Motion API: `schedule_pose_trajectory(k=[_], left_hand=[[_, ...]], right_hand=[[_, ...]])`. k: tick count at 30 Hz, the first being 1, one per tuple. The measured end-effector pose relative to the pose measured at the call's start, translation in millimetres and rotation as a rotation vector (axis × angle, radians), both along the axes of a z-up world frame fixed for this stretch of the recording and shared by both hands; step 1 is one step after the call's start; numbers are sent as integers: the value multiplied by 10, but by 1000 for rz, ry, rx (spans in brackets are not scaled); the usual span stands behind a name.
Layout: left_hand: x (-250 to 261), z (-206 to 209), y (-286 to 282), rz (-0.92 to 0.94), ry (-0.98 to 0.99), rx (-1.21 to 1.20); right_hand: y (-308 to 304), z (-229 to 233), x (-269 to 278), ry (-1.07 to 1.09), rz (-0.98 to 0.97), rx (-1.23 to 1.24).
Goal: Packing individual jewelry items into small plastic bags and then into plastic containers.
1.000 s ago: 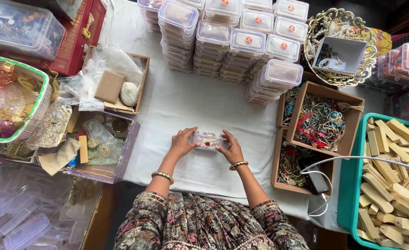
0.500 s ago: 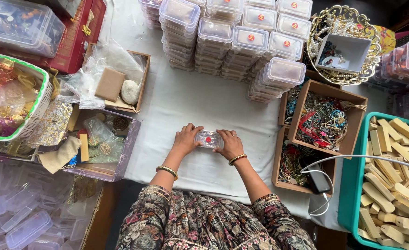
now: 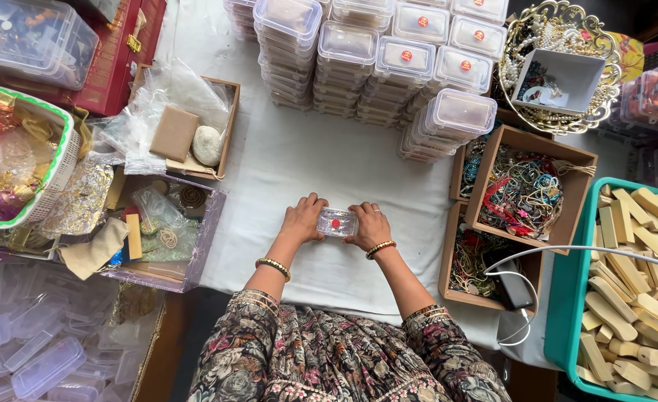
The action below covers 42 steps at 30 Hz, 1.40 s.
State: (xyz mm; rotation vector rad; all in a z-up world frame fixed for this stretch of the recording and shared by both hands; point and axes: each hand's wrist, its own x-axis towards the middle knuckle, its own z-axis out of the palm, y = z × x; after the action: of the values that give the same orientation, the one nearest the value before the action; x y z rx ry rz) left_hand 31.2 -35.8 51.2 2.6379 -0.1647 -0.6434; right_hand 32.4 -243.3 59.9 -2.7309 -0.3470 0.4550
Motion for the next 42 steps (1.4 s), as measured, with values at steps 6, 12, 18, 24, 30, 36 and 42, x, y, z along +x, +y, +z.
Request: schedule_pose_trajectory(k=[6,12,18,24,30,36,42], left_hand=[[60,79,-38,-20,34,40],[-44,-260,-139,-149,-170,109],[-64,-7,-400,126,-125,-68],[-85,-861,-634,844,71,-794],[-68,-241,-417,963,243,-1134],[28,-316,-283,1074,236,-1284],[313,-434,-308,1183,220,-1271]], right_hand=[[-9,-25,67,68,-13,-16],[-28,-22,-9,20,-4,33],[-40,-543,-218,-206,-375,403],[-31,-700,-222,670,-554,1228],[-287,-814,-89,524,-478,1254],[-377,-754,19,235,-607,1201],[-658,-791,-160,-244,-535,231]])
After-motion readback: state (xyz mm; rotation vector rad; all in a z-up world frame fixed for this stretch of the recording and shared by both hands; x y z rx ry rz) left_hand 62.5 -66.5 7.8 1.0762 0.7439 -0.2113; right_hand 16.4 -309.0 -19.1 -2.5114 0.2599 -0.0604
